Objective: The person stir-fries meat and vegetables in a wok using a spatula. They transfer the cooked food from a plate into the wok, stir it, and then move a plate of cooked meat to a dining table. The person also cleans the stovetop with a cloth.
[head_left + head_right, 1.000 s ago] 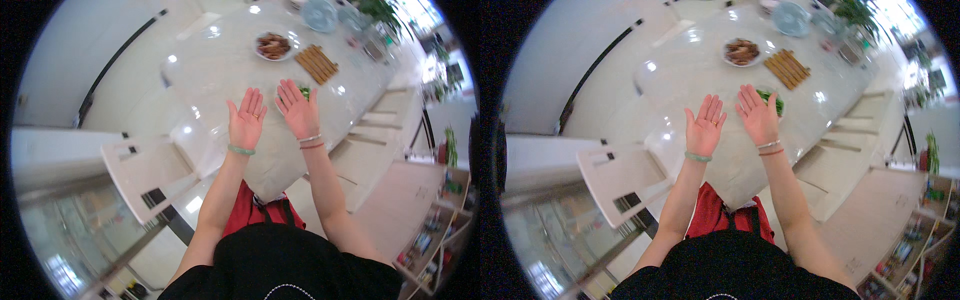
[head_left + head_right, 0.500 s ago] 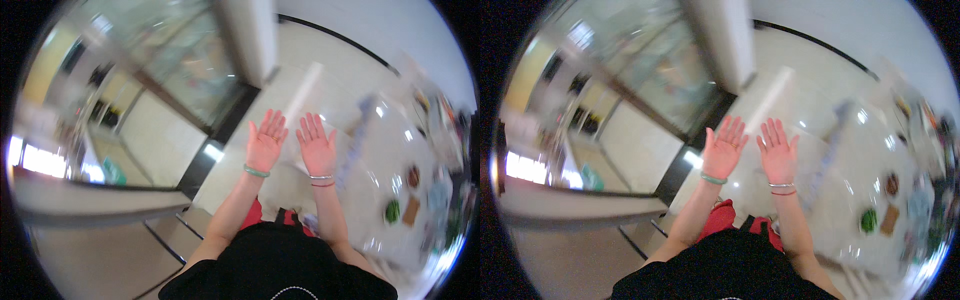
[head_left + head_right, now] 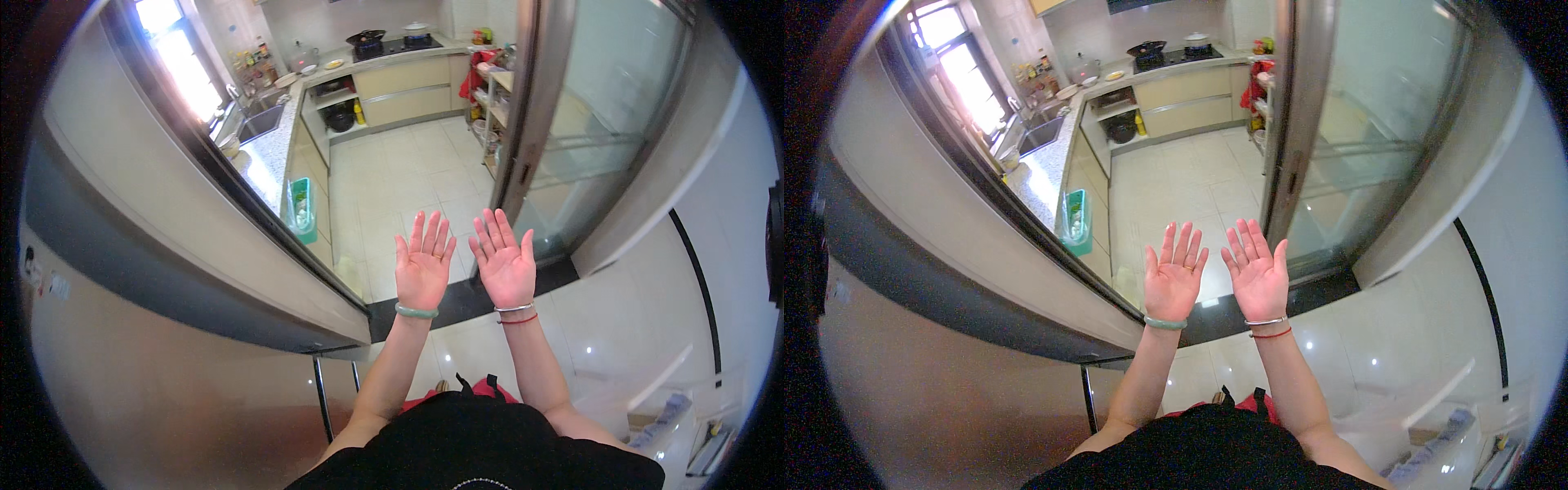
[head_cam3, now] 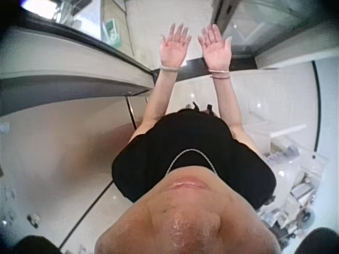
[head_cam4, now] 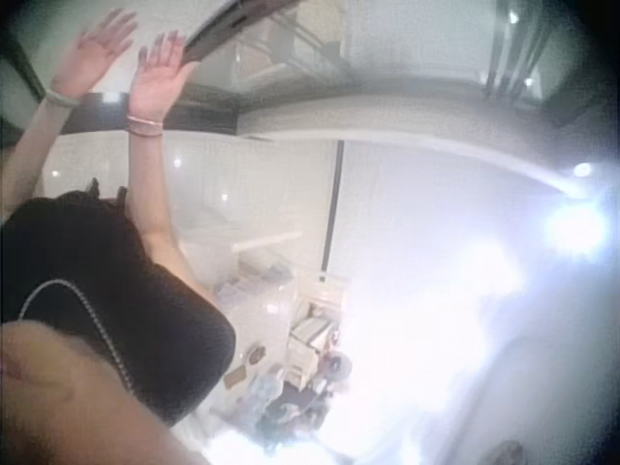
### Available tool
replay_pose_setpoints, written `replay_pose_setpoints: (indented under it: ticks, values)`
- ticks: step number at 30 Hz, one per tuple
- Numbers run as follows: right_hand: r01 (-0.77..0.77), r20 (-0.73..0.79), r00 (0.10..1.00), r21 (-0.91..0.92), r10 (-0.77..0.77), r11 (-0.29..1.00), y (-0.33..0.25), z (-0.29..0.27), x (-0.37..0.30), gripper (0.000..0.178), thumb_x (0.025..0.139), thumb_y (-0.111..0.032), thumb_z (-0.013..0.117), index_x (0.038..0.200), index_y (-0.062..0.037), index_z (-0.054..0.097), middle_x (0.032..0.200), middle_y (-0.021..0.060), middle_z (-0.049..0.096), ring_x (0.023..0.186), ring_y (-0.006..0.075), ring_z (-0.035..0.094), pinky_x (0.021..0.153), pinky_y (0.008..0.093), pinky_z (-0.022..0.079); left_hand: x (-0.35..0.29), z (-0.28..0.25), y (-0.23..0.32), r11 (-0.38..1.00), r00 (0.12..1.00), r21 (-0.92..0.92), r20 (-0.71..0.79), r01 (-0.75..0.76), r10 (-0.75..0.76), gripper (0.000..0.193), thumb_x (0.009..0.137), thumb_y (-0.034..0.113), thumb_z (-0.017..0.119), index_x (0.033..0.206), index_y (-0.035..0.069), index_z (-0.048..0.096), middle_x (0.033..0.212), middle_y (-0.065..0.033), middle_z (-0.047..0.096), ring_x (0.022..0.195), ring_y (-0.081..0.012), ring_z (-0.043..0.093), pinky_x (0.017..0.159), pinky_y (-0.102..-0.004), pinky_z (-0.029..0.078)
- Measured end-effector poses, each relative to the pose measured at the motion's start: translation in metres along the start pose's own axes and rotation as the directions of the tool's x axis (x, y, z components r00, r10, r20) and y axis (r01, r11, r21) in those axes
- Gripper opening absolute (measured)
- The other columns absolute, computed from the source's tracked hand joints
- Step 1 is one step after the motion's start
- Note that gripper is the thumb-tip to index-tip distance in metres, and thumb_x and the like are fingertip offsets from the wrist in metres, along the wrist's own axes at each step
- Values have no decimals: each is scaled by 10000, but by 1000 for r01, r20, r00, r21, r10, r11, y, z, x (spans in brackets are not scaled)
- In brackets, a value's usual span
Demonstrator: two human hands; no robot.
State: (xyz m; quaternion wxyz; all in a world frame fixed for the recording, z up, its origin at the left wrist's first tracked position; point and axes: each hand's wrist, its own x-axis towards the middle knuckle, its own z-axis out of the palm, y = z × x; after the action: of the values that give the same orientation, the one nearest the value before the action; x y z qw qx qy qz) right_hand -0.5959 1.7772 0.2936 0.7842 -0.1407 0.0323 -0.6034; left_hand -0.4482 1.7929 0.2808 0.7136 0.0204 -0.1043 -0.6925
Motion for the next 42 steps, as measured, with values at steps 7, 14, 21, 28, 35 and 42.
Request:
replay_pose_setpoints:
  ticks: [7,14,21,28,35,42]
  values:
    - [-117,-22,993,2,117,993,37,-21,135,612,949,-512,259,1346,-57,357,1401,75,368,1290,227,342,1030,413,316,105,-38,59,998,998,5,-24,-59,59,501,965,458,263,1351,160,377,1423,-95,338,1315,-258,302,1073,-470,239]
    - [-189,74,979,-25,190,982,71,-13,319,617,942,-523,274,1348,-66,363,1391,64,381,1269,220,365,1023,401,324,246,-38,133,982,984,63,3,-181,181,487,962,444,292,1361,175,368,1429,-84,331,1314,-249,304,1077,-465,226]
    - [-277,112,955,4,275,961,123,-28,475,609,938,-512,302,1353,-69,353,1404,80,367,1293,248,341,1041,434,305,368,-69,200,959,963,90,13,-270,270,484,963,438,296,1365,177,365,1441,-83,312,1329,-258,279,1085,-458,213]
    - [-205,123,969,-72,212,976,146,-54,638,652,931,-546,293,1385,-78,305,1426,42,335,1291,202,330,1033,381,285,537,-114,243,990,990,37,8,-139,139,497,958,451,315,1375,181,331,1466,-96,244,1352,-262,216,1108,-439,165]
    - [-42,32,998,-134,46,990,134,-68,807,623,945,-514,283,1374,-62,312,1416,65,350,1280,217,356,1035,400,291,728,-128,291,999,999,42,49,-16,14,493,962,439,303,1372,168,340,1435,-92,314,1347,-262,229,1106,-456,153]
    - [-5,-21,1000,-126,2,992,140,-91,954,630,950,-501,280,1384,-44,271,1435,91,304,1306,249,312,1063,422,262,875,-165,327,998,999,43,5,41,-41,481,967,427,301,1363,158,351,1441,-95,298,1350,-259,224,1107,-453,169]
